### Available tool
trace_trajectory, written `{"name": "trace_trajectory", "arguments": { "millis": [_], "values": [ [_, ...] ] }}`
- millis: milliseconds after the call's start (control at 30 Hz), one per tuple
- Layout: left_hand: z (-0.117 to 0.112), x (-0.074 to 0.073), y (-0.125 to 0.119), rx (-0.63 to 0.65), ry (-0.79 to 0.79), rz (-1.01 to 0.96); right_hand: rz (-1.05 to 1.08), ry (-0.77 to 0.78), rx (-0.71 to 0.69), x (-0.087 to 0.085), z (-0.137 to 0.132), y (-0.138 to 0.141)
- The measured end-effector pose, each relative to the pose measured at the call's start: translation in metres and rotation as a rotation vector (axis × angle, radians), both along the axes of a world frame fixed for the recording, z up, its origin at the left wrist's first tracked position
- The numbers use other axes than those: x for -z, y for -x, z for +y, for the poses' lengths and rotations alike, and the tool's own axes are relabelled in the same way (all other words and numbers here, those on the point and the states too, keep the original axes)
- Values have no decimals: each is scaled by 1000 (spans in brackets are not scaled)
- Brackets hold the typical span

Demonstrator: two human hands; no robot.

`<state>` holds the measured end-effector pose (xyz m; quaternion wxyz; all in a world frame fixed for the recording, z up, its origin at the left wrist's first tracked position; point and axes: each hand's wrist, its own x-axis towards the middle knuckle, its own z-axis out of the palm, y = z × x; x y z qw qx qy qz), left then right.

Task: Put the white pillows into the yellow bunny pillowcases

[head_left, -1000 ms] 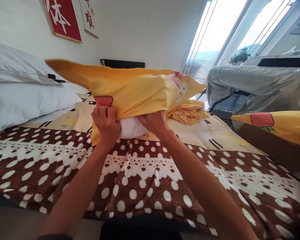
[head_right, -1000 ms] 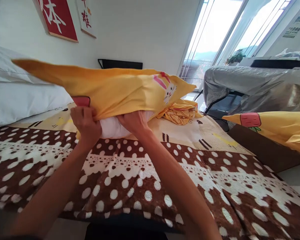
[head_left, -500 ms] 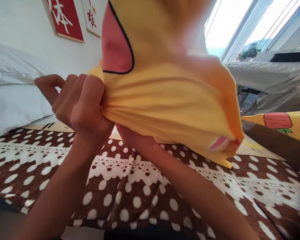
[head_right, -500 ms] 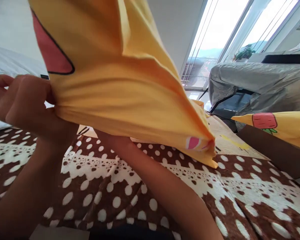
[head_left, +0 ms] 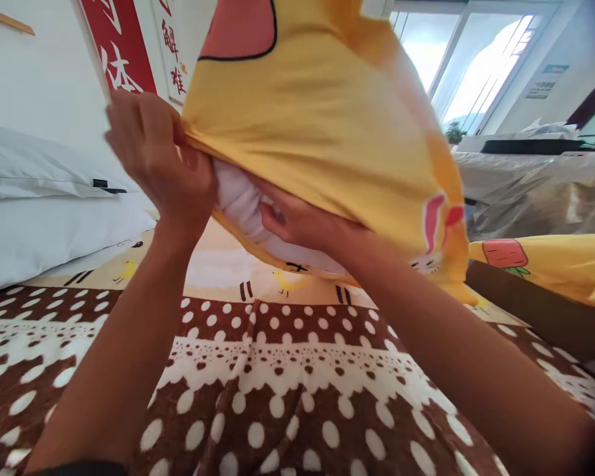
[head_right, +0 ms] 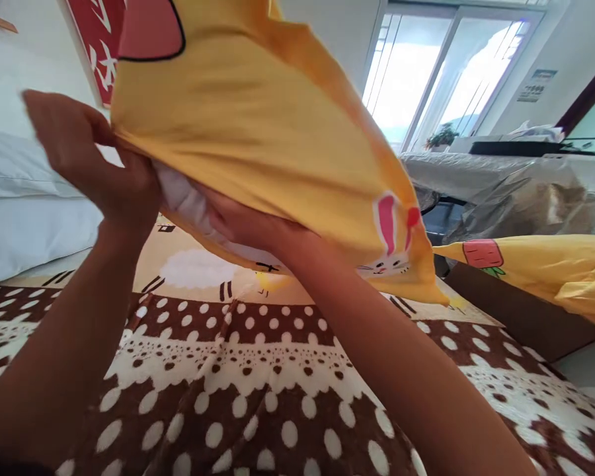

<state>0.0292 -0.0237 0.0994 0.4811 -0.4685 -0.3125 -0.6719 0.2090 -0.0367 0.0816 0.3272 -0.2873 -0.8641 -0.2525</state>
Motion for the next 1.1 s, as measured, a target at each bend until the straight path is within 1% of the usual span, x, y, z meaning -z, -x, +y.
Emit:
{"name": "trace_trajectory", "arguments": {
  "millis": [67,100,133,200,233,300,367,400,467,567,600,667,733,767,833,900,933,1000,1033,1067,1100],
  "values": [
    [10,-10,-8,144,155,-16,-25,-54,29,-8,-5,-11],
    [12,-15,-13,186,232,1,-30,-69,45,-11,-6,-17],
    [11,-19,-18,194,310,20,-32,-71,65,-12,-6,-22],
    [4,-25,-27,147,447,85,-17,-34,105,-14,-5,-28],
    [-1,-28,-29,121,489,127,1,-6,130,-15,-5,-30],
    [-12,-32,-30,110,523,205,44,71,189,-16,-6,-27],
    [-24,-34,-29,146,511,252,102,155,256,-18,-8,-16],
    [-31,-34,-30,157,501,263,119,173,277,-19,-9,-9],
    [-45,-34,-33,145,497,291,147,143,308,-20,-9,9],
    [-65,-30,-37,86,546,355,233,17,377,-16,-7,29],
    [-68,-28,-36,68,565,365,231,-9,375,-13,-6,30],
    [-70,-23,-26,23,594,332,126,-32,291,-4,-8,21],
    [-65,-17,-8,-50,633,259,-23,-67,181,14,-10,-1],
    [-60,-13,2,-82,659,228,-76,-92,152,27,-11,-14],
    [-52,-2,21,-113,700,198,-124,-157,159,61,-10,-41],
    [-47,10,35,-121,713,191,-133,-180,229,105,-5,-65],
    [-45,16,39,-145,725,182,-123,-189,275,127,0,-75],
    [-45,26,46,-252,793,161,-126,-150,383,167,9,-91],
    [-46,30,48,-320,838,153,-123,-122,439,184,14,-97],
    [-46,33,52,-386,880,151,-135,-87,491,196,18,-103],
    [-46,37,55,-439,910,157,-153,-51,538,205,23,-108]
  ]
}}
